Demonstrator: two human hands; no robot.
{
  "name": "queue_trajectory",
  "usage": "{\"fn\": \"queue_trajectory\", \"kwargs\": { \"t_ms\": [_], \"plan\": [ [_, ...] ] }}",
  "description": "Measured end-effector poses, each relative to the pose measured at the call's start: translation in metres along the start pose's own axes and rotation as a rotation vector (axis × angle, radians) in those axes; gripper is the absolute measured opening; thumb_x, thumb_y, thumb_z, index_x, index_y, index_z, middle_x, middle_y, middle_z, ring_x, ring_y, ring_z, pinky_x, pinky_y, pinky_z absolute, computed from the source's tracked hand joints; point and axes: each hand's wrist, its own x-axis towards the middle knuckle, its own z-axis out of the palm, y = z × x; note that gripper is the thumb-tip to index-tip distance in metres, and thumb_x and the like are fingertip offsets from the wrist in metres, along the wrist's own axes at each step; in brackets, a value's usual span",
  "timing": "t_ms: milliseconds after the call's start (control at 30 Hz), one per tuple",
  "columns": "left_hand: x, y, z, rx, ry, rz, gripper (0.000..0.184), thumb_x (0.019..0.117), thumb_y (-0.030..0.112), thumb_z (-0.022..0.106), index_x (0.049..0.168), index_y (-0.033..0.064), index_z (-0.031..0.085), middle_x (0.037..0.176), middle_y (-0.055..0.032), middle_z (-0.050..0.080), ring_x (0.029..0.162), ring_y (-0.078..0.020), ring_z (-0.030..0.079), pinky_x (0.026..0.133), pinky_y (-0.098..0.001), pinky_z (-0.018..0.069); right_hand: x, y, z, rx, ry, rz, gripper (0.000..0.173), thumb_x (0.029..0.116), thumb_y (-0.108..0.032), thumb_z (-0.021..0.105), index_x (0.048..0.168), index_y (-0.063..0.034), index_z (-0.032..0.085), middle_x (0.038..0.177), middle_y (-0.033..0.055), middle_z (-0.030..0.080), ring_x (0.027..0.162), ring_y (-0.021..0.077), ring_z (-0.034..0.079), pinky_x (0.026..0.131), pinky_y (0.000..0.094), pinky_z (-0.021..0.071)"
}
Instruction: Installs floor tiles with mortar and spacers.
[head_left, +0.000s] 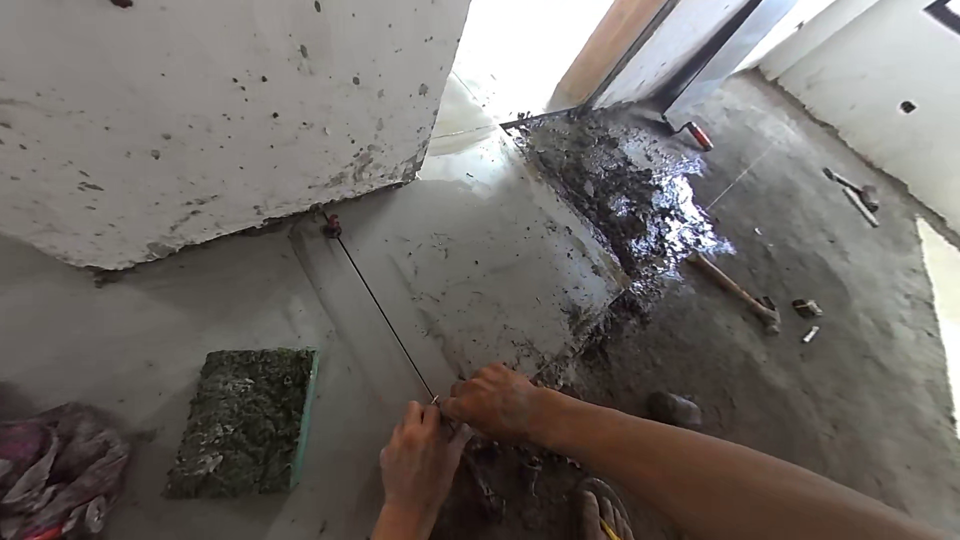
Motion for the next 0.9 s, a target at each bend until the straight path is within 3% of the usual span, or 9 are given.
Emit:
{"fn": "queue_trajectory", "kwargs": {
  "t_ms": [167, 333, 467, 533, 600, 667, 700, 800, 900],
  "plan": [
    [0.007, 0.011, 0.002, -0.014, -0.004, 0.006, 0.025, 0.0808, 0.030, 0.081, 0.093, 0.0084, 0.075, 0.089, -0.0123, 0.069, 0.074, -0.0278, 0.072, 0.055, -0.0437, 0.0592, -0.004, 0.002, 0.003, 0.009, 0.059, -0.052, 0.019, 0.1000, -0.006, 0.059, 0.118, -0.0044, 0.065, 0.105, 0.0197, 0.068, 0.092, 0.0409, 0.069, 0.073, 0.0590, 0.0549],
    [0.001, 0.008, 0.004, 0.018, 0.037, -0.050, 0.035, 0.0790, 0.037, 0.084, 0.090, 0.0064, 0.071, 0.087, -0.0135, 0.065, 0.065, -0.0273, 0.070, 0.048, -0.0418, 0.0566, -0.004, 0.008, 0.008, 0.014, 0.094, -0.070, 0.018, 0.1002, -0.006, 0.057, 0.116, -0.0037, 0.065, 0.103, 0.0192, 0.068, 0.088, 0.0399, 0.069, 0.070, 0.0578, 0.0556],
    [0.005, 0.002, 0.011, -0.111, 0.025, 0.083, 0.019, 0.0879, 0.027, 0.073, 0.093, 0.0089, 0.073, 0.085, -0.0099, 0.065, 0.063, -0.0236, 0.068, 0.048, -0.0394, 0.0566, -0.003, 0.008, 0.004, 0.024, 0.056, -0.066, 0.020, 0.0991, -0.007, 0.060, 0.118, -0.0050, 0.066, 0.106, 0.0186, 0.068, 0.092, 0.0394, 0.069, 0.073, 0.0579, 0.0550],
    [0.018, 0.001, -0.004, -0.231, -0.250, 0.035, 0.014, 0.0922, 0.022, 0.071, 0.097, 0.0093, 0.076, 0.089, -0.0092, 0.069, 0.076, -0.0258, 0.071, 0.064, -0.0457, 0.0601, -0.004, 0.010, 0.006, 0.020, 0.054, -0.082, 0.021, 0.0995, -0.008, 0.061, 0.120, -0.0049, 0.065, 0.106, 0.0188, 0.068, 0.092, 0.0401, 0.068, 0.074, 0.0580, 0.0545],
    [0.042, -0.001, -0.022, -0.255, -0.622, -0.037, 0.017, 0.0976, 0.025, 0.065, 0.104, 0.0123, 0.075, 0.098, -0.0072, 0.072, 0.093, -0.0242, 0.070, 0.084, -0.0482, 0.0578, -0.006, 0.014, 0.012, 0.017, 0.091, -0.111, 0.018, 0.1009, -0.009, 0.060, 0.117, -0.0032, 0.065, 0.105, 0.0191, 0.068, 0.090, 0.0402, 0.069, 0.072, 0.0574, 0.0548],
    [0.066, -0.004, -0.035, -0.234, -0.875, -0.052, 0.022, 0.0984, 0.031, 0.065, 0.110, 0.0153, 0.075, 0.108, -0.0065, 0.072, 0.104, -0.0237, 0.068, 0.093, -0.0506, 0.0544, -0.005, 0.017, 0.018, 0.015, 0.140, -0.140, 0.015, 0.1010, -0.010, 0.060, 0.113, -0.0022, 0.066, 0.103, 0.0188, 0.068, 0.088, 0.0394, 0.069, 0.071, 0.0562, 0.0552],
    [0.072, -0.005, -0.038, -0.194, -0.925, -0.042, 0.025, 0.0970, 0.035, 0.066, 0.113, 0.0174, 0.075, 0.111, -0.0060, 0.071, 0.107, -0.0240, 0.067, 0.093, -0.0516, 0.0542, -0.005, 0.018, 0.019, 0.021, 0.144, -0.139, 0.015, 0.1006, -0.009, 0.060, 0.113, -0.0021, 0.066, 0.105, 0.0187, 0.069, 0.089, 0.0392, 0.069, 0.072, 0.0562, 0.0551],
    [0.060, 0.007, -0.038, -0.069, -0.778, -0.021, 0.041, 0.0914, 0.050, 0.069, 0.117, 0.0178, 0.072, 0.111, -0.0083, 0.069, 0.103, -0.0276, 0.069, 0.085, -0.0528, 0.0573, -0.003, 0.017, 0.017, 0.006, 0.141, -0.139, 0.016, 0.1012, -0.009, 0.058, 0.114, -0.0029, 0.066, 0.108, 0.0178, 0.069, 0.091, 0.0382, 0.069, 0.072, 0.0557, 0.0555],
    [0.030, 0.011, -0.013, -0.023, -0.342, 0.012, 0.031, 0.0879, 0.037, 0.075, 0.106, 0.0116, 0.072, 0.097, -0.0108, 0.070, 0.080, -0.0294, 0.073, 0.063, -0.0492, 0.0597, -0.004, 0.018, 0.019, -0.002, 0.165, -0.156, 0.017, 0.0997, -0.006, 0.059, 0.114, -0.0028, 0.066, 0.107, 0.0179, 0.069, 0.090, 0.0386, 0.069, 0.071, 0.0557, 0.0554]
  ]
}}
